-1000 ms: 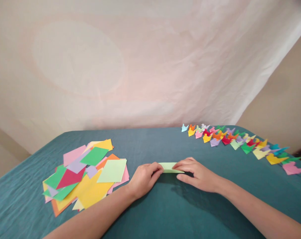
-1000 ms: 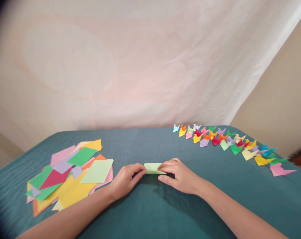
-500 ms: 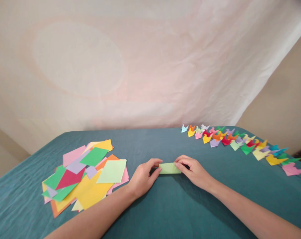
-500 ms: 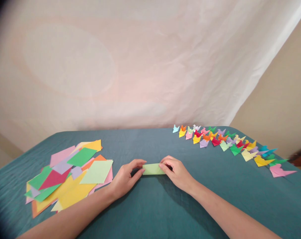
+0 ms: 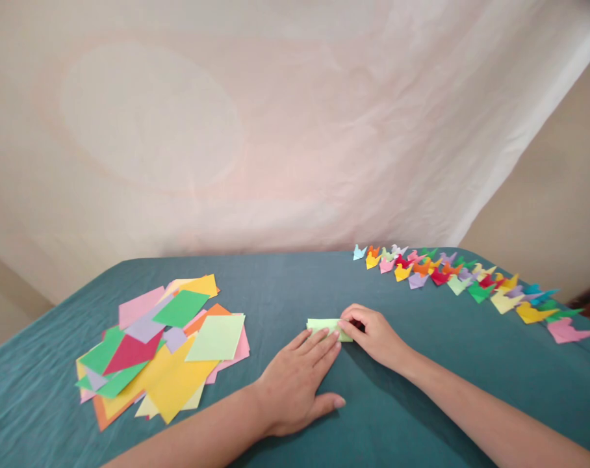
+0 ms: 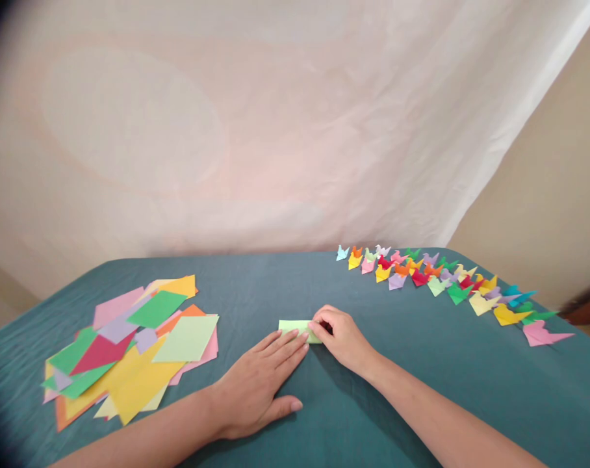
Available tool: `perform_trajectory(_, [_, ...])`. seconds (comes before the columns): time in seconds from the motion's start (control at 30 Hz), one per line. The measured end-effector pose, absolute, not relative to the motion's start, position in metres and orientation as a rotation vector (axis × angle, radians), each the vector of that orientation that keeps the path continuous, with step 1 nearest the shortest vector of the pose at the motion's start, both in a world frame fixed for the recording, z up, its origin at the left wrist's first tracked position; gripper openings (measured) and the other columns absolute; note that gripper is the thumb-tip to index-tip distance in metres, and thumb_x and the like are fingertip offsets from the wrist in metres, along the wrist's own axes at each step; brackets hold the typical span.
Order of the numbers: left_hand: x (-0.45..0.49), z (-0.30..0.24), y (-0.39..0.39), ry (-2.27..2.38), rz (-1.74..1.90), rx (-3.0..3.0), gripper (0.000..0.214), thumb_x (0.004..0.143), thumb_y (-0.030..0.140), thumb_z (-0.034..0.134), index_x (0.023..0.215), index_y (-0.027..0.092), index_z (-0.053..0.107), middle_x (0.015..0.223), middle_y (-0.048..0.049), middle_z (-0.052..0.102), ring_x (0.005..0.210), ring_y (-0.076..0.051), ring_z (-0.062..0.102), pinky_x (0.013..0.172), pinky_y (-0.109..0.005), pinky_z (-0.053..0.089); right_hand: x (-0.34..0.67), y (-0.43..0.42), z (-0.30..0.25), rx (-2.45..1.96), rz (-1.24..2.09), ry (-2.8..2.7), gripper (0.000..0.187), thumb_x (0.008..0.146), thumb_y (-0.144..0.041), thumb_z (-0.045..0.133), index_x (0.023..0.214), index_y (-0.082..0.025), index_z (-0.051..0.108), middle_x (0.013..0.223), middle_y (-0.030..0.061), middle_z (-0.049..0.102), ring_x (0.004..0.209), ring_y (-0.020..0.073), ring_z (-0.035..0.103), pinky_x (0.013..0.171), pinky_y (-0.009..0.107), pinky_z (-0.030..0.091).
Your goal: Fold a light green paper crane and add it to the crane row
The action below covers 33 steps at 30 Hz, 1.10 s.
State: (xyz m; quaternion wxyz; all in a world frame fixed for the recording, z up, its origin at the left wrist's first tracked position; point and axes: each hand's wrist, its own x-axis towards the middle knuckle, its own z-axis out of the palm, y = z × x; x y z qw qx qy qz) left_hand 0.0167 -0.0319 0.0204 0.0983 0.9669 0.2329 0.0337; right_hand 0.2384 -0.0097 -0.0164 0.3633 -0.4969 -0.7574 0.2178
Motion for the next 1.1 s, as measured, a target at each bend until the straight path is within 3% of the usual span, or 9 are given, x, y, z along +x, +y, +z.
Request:
perform_trajectory(0.2, [0.017,0.020,-0.032,0.700,0.066,2.820,0.068,0.090,0.059,0.020,0.142,0.016,0.018,0.149,-0.0078,0.014,0.137,-0.021,0.010,0.112,-0.038,0.008,0.239,-0.008,-0.022,-1.312,0.533,-1.916,0.009,0.083,-0.024,0.053,0.085,-0.019,0.060,0.081,0.0014,0.057,0.067,0.0132,0.054,0.064,0.026,0.043])
perform_trajectory(0.3, [0.017,0.020,-0.032,0.706,0.057,2.816,0.068,0.090,0.059,0.020,0.142,0.016,0.018,0.149,-0.0079,0.014,0.137,-0.021,0.010,0.112,-0.039,0.010,0.238,-0.008,-0.023,-1.304,0.538,-1.915,0.012,0.083,-0.023,0.053,0.092,-0.019,0.061,0.088,0.0026,0.057,0.068,0.0127,0.054,0.064,0.026,0.044])
perform_trajectory(0.67, [0.016,0.019,-0.033,0.725,0.066,2.813,0.066,0.090,0.058,0.023,0.142,0.018,0.019,0.149,-0.0077,0.015,0.137,-0.023,0.012,0.111,-0.039,0.014,0.237,-0.007,-0.017,-1.293,0.530,-1.970,0.012,0.085,-0.022,0.050,0.083,-0.019,0.062,0.089,0.0041,0.055,0.084,0.0165,0.053,0.074,0.029,0.043])
perform_trajectory(1.1, [0.015,0.022,-0.033,0.720,0.071,2.762,0.067,0.089,0.060,0.021,0.142,0.017,0.020,0.149,-0.0076,0.016,0.137,-0.022,0.012,0.112,-0.040,0.012,0.236,-0.001,-0.009,-1.382,0.617,-2.011,0.007,0.078,-0.020,0.055,0.076,-0.018,0.062,0.085,0.0032,0.055,0.079,0.0160,0.052,0.071,0.028,0.041])
